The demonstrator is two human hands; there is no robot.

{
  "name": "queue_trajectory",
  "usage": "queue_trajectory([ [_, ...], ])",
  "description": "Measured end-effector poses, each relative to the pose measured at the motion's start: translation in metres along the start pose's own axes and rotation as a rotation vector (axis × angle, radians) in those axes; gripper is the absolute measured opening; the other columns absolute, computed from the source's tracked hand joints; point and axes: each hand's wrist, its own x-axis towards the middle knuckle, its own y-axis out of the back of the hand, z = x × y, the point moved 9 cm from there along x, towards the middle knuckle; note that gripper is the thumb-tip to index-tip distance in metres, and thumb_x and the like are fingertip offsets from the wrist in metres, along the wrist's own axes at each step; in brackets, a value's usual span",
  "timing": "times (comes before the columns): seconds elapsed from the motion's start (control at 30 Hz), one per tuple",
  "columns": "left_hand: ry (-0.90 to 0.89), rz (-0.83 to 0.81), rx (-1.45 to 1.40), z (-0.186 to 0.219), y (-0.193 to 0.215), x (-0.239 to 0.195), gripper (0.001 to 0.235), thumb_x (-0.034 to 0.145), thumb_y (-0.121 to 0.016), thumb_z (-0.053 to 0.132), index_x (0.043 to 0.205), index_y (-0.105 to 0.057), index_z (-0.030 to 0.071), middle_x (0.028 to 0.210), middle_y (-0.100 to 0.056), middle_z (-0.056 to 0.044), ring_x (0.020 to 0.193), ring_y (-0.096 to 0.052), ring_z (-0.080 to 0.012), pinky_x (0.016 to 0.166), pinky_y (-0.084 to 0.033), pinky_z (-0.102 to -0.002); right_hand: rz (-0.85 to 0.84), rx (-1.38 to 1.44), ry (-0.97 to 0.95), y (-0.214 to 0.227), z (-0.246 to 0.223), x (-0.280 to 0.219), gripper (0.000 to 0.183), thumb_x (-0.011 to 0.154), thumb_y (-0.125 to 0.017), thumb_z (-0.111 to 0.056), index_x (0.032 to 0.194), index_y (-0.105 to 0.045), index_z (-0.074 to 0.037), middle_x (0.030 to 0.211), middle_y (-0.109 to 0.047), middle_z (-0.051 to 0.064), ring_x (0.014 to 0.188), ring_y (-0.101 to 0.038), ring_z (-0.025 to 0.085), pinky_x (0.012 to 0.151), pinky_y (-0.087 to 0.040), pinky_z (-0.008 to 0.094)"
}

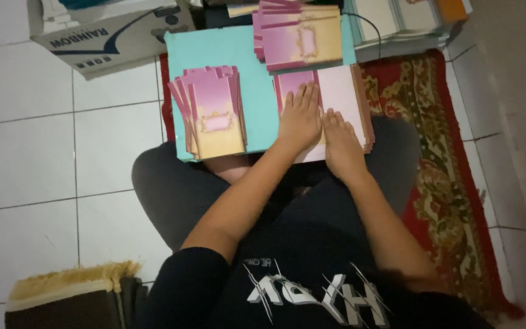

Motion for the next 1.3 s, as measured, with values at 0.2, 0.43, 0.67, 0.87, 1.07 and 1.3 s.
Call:
queue_trajectory([
  [0.2, -0.025, -0.159, 0.006, 0.011, 0.01, -0.015, 0.062, 0.107, -0.025, 0.03, 0.165, -0.023, 0.006, 0.172, -0.022, -0.014, 0.16, -0.018, -0.0329, 0.128, -0.014, -0.05, -0.06, -0.036, -0.071, 0.002, 0.013, 0.04, 0.064, 0.1, -0.042, -0.002, 0.162, -0.029, 0.004, 0.168, -0.027, 0.026, 0.156, -0.022, 0.041, 0.124, -0.016, 0.056],
  [0.43, 0.038, -0.198, 0.108, -0.006, -0.022, 0.03, 0.059, 0.11, -0.02, 0.029, 0.163, -0.026, 0.007, 0.17, -0.026, -0.013, 0.157, -0.021, -0.0326, 0.125, -0.016, -0.051, -0.059, -0.023, -0.104, 0.002, 0.005, 0.026, 0.061, 0.103, -0.038, 0.0, 0.163, -0.028, 0.003, 0.17, -0.023, 0.023, 0.158, -0.019, 0.037, 0.126, -0.012, 0.051],
  [0.67, -0.114, 0.161, 0.05, 0.009, -0.003, 0.006, 0.065, 0.099, -0.048, 0.032, 0.147, -0.044, -0.011, 0.159, -0.037, -0.026, 0.146, -0.037, -0.0413, 0.12, -0.027, -0.051, 0.05, -0.032, -0.027, 0.013, 0.012, 0.041, 0.056, 0.103, -0.035, -0.016, 0.155, -0.038, 0.004, 0.163, -0.036, 0.024, 0.152, -0.031, 0.039, 0.12, -0.026, 0.049],
  [0.87, -0.179, 0.222, -0.028, 0.006, 0.029, -0.021, 0.054, 0.102, -0.046, 0.024, 0.148, -0.047, -0.004, 0.158, -0.046, -0.017, 0.145, -0.044, -0.0336, 0.119, -0.032, -0.047, 0.051, -0.029, -0.007, 0.028, 0.011, 0.073, 0.053, 0.106, -0.038, -0.015, 0.156, -0.039, 0.002, 0.166, -0.033, 0.017, 0.153, -0.027, 0.031, 0.123, -0.021, 0.045],
  [1.07, -0.051, 0.178, 0.02, -0.01, 0.014, 0.003, 0.062, 0.101, -0.047, 0.027, 0.151, -0.039, -0.009, 0.16, -0.041, -0.022, 0.15, -0.036, -0.0366, 0.122, -0.025, -0.051, 0.029, -0.096, 0.023, 0.011, 0.001, 0.02, 0.056, 0.101, -0.038, -0.01, 0.154, -0.038, 0.006, 0.163, -0.036, 0.024, 0.152, -0.031, 0.039, 0.121, -0.026, 0.05],
  [1.3, -0.144, 0.151, -0.01, 0.006, 0.013, -0.023, 0.059, 0.103, -0.045, 0.027, 0.152, -0.041, -0.004, 0.161, -0.041, -0.019, 0.149, -0.037, -0.0383, 0.122, -0.027, -0.054, 0.104, -0.002, 0.044, 0.027, 0.006, 0.064, 0.056, 0.104, -0.039, -0.009, 0.158, -0.036, 0.003, 0.166, -0.034, 0.019, 0.153, -0.029, 0.034, 0.124, -0.021, 0.045],
])
